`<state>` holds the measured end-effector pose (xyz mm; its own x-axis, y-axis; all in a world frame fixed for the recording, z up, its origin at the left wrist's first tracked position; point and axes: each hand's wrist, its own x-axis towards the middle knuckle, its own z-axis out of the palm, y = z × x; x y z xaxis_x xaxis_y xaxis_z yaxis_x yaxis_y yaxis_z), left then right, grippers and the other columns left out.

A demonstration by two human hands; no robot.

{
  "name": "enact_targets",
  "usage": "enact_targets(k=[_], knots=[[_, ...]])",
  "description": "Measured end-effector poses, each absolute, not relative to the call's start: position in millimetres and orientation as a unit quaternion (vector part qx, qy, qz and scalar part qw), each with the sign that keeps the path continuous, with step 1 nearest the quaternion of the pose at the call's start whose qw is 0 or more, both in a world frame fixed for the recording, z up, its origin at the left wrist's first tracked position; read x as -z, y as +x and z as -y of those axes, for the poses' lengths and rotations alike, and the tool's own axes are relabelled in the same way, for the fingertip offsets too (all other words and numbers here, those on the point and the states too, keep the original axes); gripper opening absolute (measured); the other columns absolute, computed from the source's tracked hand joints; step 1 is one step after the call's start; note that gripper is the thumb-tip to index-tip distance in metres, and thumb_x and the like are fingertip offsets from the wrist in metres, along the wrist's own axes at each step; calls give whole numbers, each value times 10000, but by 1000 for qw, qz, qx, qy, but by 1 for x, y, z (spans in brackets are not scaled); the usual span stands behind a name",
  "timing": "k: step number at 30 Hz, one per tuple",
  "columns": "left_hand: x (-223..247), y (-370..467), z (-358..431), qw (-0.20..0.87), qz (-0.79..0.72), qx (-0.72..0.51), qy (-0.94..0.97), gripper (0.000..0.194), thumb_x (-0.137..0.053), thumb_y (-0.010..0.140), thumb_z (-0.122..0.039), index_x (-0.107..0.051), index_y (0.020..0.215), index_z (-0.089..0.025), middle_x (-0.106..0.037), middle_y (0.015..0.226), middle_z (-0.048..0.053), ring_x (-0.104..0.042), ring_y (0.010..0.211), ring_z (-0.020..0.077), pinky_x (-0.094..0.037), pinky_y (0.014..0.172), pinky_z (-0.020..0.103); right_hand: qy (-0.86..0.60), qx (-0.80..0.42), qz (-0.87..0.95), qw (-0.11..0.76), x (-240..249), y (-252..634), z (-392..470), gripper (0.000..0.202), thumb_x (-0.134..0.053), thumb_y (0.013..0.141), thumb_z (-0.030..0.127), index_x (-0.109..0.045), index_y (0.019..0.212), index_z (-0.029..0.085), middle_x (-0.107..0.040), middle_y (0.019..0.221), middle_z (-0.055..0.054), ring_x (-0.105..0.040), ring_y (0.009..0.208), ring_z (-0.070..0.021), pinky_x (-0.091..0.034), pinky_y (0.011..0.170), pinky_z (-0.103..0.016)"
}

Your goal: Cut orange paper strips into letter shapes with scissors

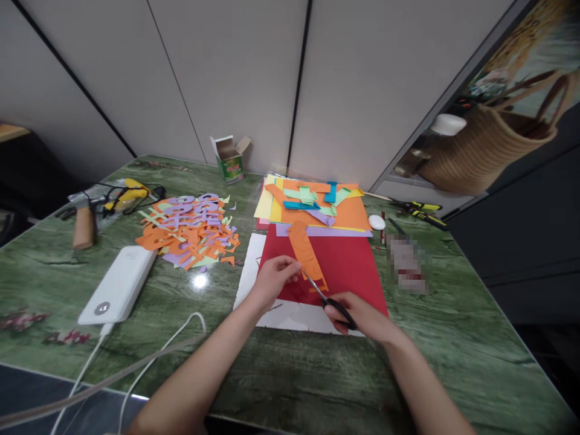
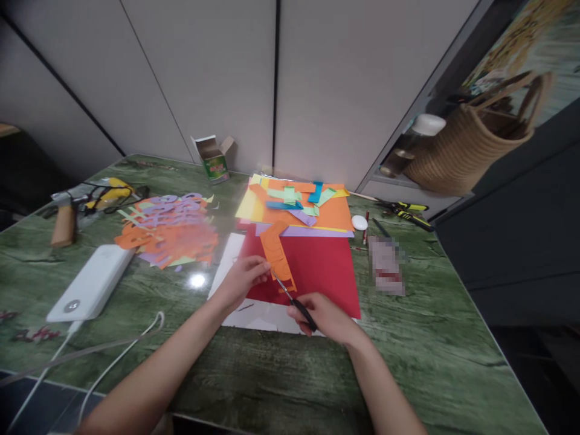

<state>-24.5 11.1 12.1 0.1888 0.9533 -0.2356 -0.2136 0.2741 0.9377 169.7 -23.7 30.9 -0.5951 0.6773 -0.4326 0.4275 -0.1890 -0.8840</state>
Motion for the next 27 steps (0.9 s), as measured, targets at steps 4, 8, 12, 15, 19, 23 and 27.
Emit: enact_targets(k=[4,8,12,15,19,23,27], knots=[[-11,-24,-11,654,-456,-452,400,181,-580,673,-316,-562,647,-138,-535,615,6,-464,550,81,-369,551,218,-436,-637,626,109,-31,168,23,413,-409,800,471,-416,542,149,-438,459,32,-331,426,-66,-223,416,-189],[-10,-24,-11,651,-463,-458,390,197,-589,664,-330,-564,662,-134,-539,621,8,-470,551,83,-379,556,219,-437,-640,621,117,-32,166,23,412,-411,802,470,-415,544,149,-423,445,38,-318,417,-63,-214,409,-190],[-9,-23,-11,647,-463,-464,389,221,-589,658,-352,-572,665,-132,-547,622,12,-478,548,85,-386,561,224,-440,-640,619,119,-31,166,24,421,-411,803,473,-417,537,147,-418,439,40,-304,410,-59,-209,408,-191],[-8,-22,-11,648,-463,-468,384,220,-589,659,-353,-574,668,-133,-545,622,9,-481,549,83,-386,561,223,-440,-641,616,122,-31,166,24,424,-411,802,476,-415,533,148,-418,437,40,-308,411,-60,-208,409,-192],[-9,-22,-10,650,-462,-474,374,211,-593,658,-349,-560,657,-140,-531,608,-5,-486,554,82,-385,562,218,-444,-640,614,127,-30,164,24,424,-401,806,476,-421,540,148,-419,440,40,-312,412,-61,-210,410,-193],[-8,-21,-10,652,-460,-479,364,211,-592,661,-348,-553,668,-141,-546,640,6,-501,573,90,-397,580,228,-446,-643,608,131,-30,162,24,419,-399,808,471,-418,540,149,-407,432,45,-297,405,-59,-202,403,-193],[-6,-20,-10,656,-456,-483,359,205,-595,660,-345,-555,669,-144,-564,663,11,-511,582,92,-402,585,232,-447,-651,599,133,-30,162,25,412,-405,804,473,-417,548,150,-404,429,48,-295,400,-57,-196,397,-190]])
